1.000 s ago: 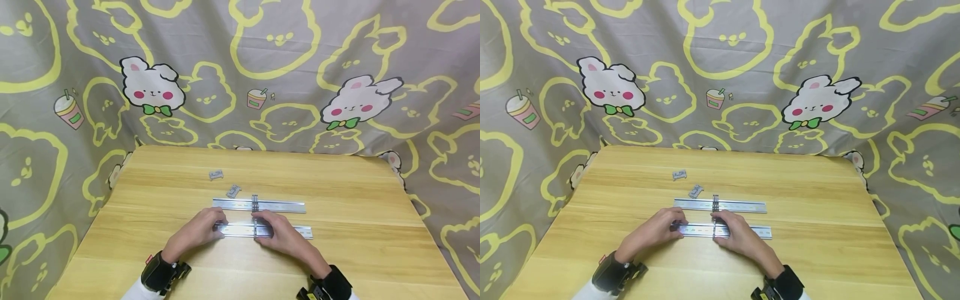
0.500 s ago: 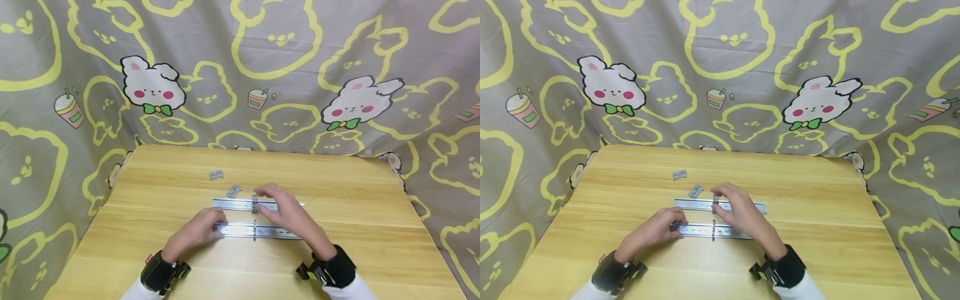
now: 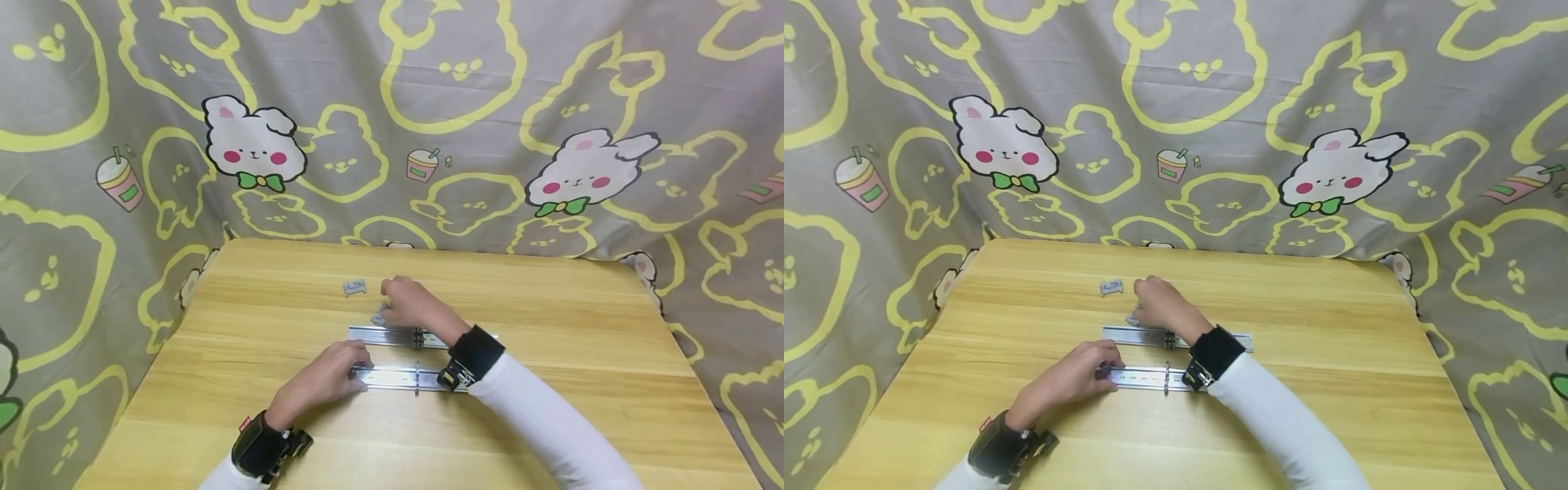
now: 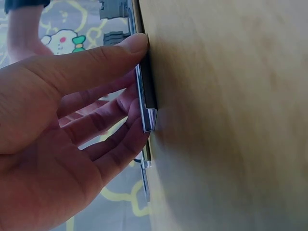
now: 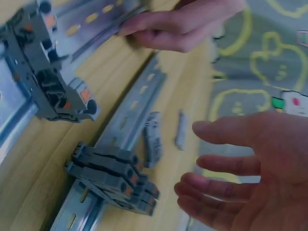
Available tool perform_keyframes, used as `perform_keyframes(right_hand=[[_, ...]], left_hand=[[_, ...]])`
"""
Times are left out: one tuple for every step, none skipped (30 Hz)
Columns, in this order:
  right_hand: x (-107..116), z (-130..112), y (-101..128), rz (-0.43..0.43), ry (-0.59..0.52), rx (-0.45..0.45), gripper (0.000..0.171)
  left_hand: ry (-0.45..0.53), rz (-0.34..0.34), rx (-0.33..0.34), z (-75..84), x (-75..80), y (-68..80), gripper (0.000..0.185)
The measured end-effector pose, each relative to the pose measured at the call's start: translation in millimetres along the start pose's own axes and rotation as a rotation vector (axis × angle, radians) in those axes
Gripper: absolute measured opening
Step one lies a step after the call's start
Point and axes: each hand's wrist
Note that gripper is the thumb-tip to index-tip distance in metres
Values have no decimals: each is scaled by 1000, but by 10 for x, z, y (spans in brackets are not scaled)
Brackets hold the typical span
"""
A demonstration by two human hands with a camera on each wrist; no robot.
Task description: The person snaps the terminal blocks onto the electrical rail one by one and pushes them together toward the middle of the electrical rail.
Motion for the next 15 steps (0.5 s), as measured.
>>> perform_keyframes(right_hand=[[-17,-18,-34,-9,21,-6,29],[-33,-35,-65,-11,44,-10,24],[-45,-56,-91,-18,60,-18,20],[-55,-76,-114,-25,68,-27,19],[-66,-97,-136,-36,76,-41,20],[-83,-110,-163,-45,87,-55,21],[-103,-121,-187,-49,94,-69,22],[-127,-131,-212,-55,102,-82,23],[-158,-134,-247,-63,113,-98,23],[-187,-140,-275,-64,129,-105,23],[-216,-147,-299,-63,145,-112,22],[-240,-153,-321,-60,161,-116,22],[-254,-167,-334,-55,170,-120,23],[-266,-181,-347,-53,180,-121,23],[-275,-193,-359,-45,192,-120,22]], left_hand=[[1,-1,-4,-3,-4,1,25],[0,-2,-7,-5,-6,3,24],[0,-2,-8,-8,-9,5,24],[-3,-2,-10,-12,-12,6,24],[-5,-2,-11,-16,-14,8,24],[-6,-3,-12,-19,-16,9,24],[-8,-3,-14,-22,-15,9,25],[-11,-3,-17,-27,-16,8,25],[-13,-3,-20,-31,-16,8,25],[-14,-2,-23,-35,-14,6,25],[-15,-2,-26,-39,-13,5,25],[-17,-2,-28,-43,-13,3,25],[-20,-1,-31,-45,-12,3,25],[-22,-1,-33,-49,-11,4,25],[-22,1,-34,-49,-9,4,25]])
Point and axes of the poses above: each hand's wrist, its own y-axis away from the middle knuckle, its own x-axis out of the back of the hand, z = x × y, and after that the axes turned 14 degrees about -x, right-handed
